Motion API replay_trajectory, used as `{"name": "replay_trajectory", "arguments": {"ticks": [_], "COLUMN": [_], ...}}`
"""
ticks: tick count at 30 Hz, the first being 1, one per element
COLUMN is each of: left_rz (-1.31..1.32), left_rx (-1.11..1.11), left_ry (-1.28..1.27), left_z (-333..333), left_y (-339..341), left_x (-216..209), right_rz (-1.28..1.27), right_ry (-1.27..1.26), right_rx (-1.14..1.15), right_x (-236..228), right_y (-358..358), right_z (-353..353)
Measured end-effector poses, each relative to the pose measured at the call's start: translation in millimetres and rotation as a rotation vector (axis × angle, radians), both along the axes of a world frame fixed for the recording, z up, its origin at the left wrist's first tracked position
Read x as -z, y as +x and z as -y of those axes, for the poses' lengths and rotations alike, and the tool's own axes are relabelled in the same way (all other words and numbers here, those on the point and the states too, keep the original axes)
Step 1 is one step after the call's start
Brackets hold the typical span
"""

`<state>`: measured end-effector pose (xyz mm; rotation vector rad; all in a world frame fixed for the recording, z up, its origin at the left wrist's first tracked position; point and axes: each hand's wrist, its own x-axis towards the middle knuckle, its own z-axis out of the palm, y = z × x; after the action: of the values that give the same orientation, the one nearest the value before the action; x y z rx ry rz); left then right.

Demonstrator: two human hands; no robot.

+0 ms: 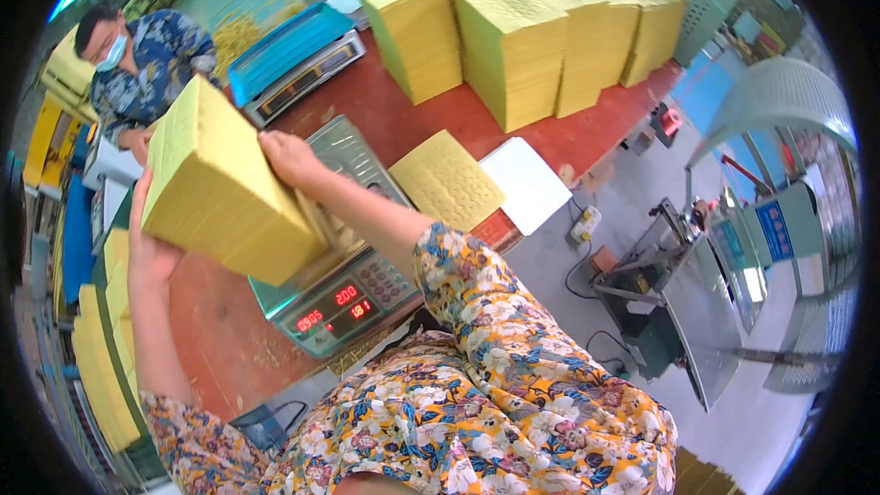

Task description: Weigh stacks of textured yellow paper sheets or square foam materials on an electronic scale and move them between processing areas and conveyor lines.

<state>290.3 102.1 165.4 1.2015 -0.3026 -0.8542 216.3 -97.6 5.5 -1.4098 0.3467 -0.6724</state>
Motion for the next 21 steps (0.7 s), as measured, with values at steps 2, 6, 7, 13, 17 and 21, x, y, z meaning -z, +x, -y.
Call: {"name": "replay_trajectory", "arguments": {"ticks": [2, 6, 7, 13, 17, 21], "left_rz": [0.156, 0.188, 0.182, 0.053, 0.011, 0.129], "left_rx": [0.055, 0.164, 0.197, 0.377, 0.299, 0.267], "left_ry": [0.074, 0.085, 0.082, 0.227, 0.202, 0.184], "left_z": [-9, -50, -48, -29, -27, -35], "left_y": [-12, -38, -48, -59, -48, -24], "left_x": [3, 13, 5, -9, -1, 14], "right_rz": [0.027, -0.073, -0.04, 0.026, -0.24, -0.328], "right_ry": [-0.052, -0.13, -0.075, -0.275, 0.121, 0.486], "right_rx": [0.019, 0.003, 0.018, 0.359, 0.055, -0.23], "right_x": [0, -6, -8, -14, 7, 43], "right_y": [-33, -111, -125, -192, -249, -253], "right_z": [-3, -28, -36, -55, -69, -98]}}
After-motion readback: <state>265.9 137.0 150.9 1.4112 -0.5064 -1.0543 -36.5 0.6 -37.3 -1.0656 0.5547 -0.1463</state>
